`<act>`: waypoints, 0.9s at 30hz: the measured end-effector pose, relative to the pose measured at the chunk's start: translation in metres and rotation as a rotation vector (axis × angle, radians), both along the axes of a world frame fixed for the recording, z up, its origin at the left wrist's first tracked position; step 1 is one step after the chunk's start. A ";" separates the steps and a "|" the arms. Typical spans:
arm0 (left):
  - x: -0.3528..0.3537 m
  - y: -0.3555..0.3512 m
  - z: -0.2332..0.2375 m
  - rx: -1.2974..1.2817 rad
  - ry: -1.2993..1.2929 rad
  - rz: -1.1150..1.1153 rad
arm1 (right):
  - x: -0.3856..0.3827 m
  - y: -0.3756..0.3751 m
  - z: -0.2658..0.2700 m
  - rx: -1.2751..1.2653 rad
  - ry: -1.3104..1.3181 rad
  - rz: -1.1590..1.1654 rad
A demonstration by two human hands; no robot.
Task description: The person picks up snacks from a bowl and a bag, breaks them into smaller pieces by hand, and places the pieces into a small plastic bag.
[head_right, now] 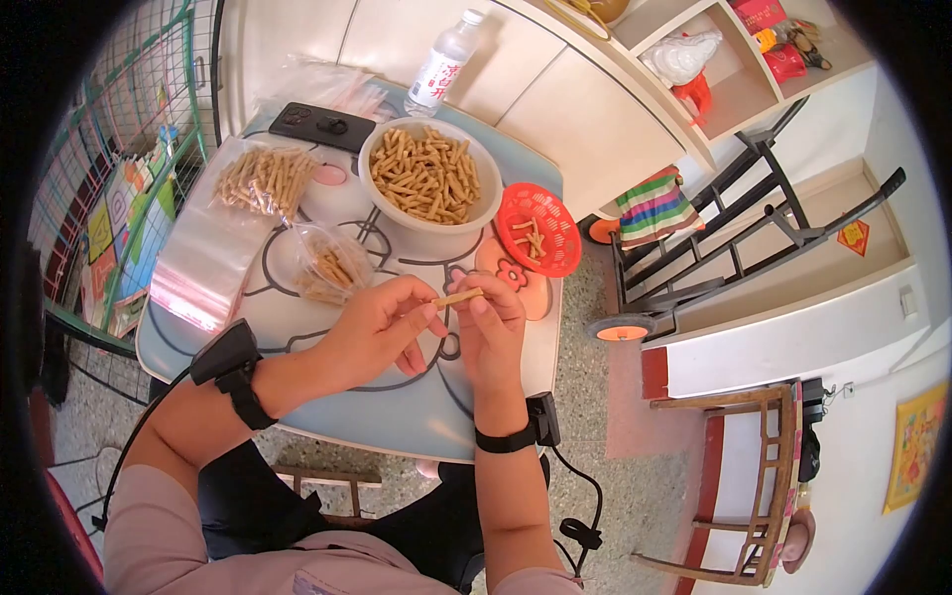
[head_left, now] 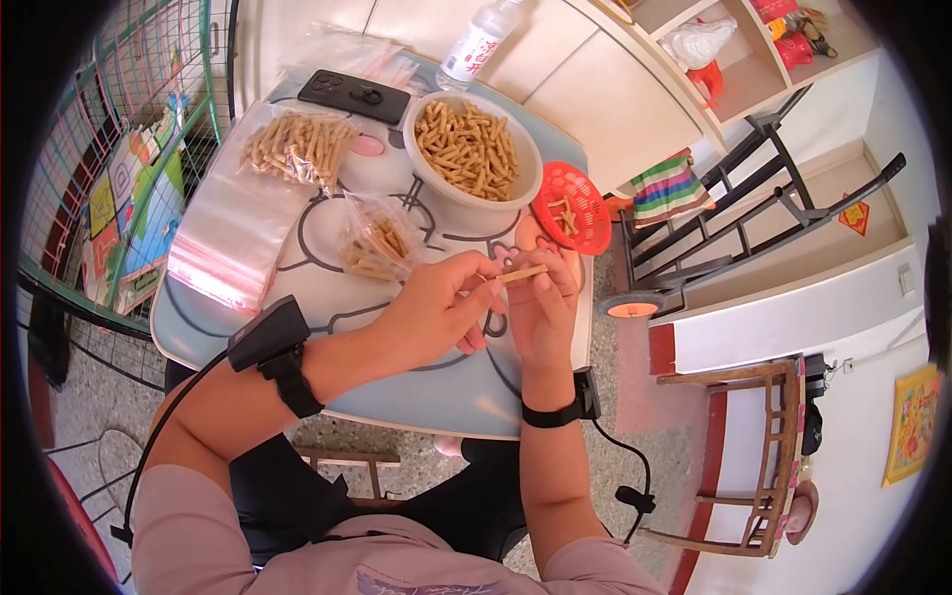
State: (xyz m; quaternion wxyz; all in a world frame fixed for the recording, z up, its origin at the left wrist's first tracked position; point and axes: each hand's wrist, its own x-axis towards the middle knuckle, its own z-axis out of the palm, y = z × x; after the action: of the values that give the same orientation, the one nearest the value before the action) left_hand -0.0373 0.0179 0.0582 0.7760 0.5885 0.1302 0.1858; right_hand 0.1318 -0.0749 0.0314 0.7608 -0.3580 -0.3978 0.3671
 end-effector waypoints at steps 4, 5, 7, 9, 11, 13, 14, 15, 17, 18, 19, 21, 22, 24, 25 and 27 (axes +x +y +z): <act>0.000 -0.001 0.001 0.009 -0.004 0.015 | 0.000 -0.001 0.002 -0.022 0.006 0.017; -0.001 -0.001 0.001 0.010 -0.002 0.015 | 0.000 -0.001 0.000 -0.010 -0.001 0.018; -0.001 0.000 0.002 0.013 0.003 0.017 | 0.002 0.000 -0.003 0.012 -0.013 0.018; 0.000 0.000 0.002 0.006 0.008 0.015 | 0.002 0.000 -0.003 0.018 -0.013 0.020; 0.000 0.000 0.003 0.005 0.005 0.016 | 0.001 0.000 -0.002 0.018 -0.011 0.017; -0.001 -0.001 0.004 0.009 -0.006 0.020 | 0.000 -0.001 -0.002 0.011 -0.006 0.008; -0.001 -0.001 0.004 0.008 -0.004 0.019 | 0.001 -0.001 -0.002 0.011 -0.002 0.008; -0.002 -0.001 0.004 0.006 -0.002 0.018 | 0.001 -0.001 -0.003 0.011 0.003 0.008; -0.002 -0.001 0.004 0.015 0.007 0.013 | 0.001 -0.001 -0.002 0.006 0.007 0.014; -0.002 -0.001 0.004 0.024 0.013 0.009 | 0.001 -0.002 -0.001 0.000 0.007 0.020; -0.002 -0.001 0.004 0.034 0.020 0.005 | 0.001 -0.002 0.000 -0.006 0.007 0.027; -0.001 -0.001 0.003 0.000 0.005 0.001 | -0.001 -0.002 0.001 -0.008 0.014 0.023; -0.001 0.000 0.002 -0.017 -0.002 -0.001 | -0.002 -0.001 0.002 -0.008 0.018 0.021; 0.000 -0.001 0.001 -0.003 0.004 -0.002 | -0.006 -0.001 0.005 -0.010 0.022 0.000; 0.000 -0.001 0.001 0.003 0.007 -0.001 | -0.007 -0.001 0.006 -0.011 0.023 -0.010; 0.000 -0.001 0.000 0.007 0.010 -0.005 | -0.002 0.001 0.002 0.009 -0.018 0.003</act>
State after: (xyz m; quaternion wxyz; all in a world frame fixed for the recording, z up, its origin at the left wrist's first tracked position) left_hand -0.0369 0.0169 0.0585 0.7739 0.5923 0.1318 0.1814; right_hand 0.1294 -0.0740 0.0336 0.7582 -0.3573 -0.4069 0.3633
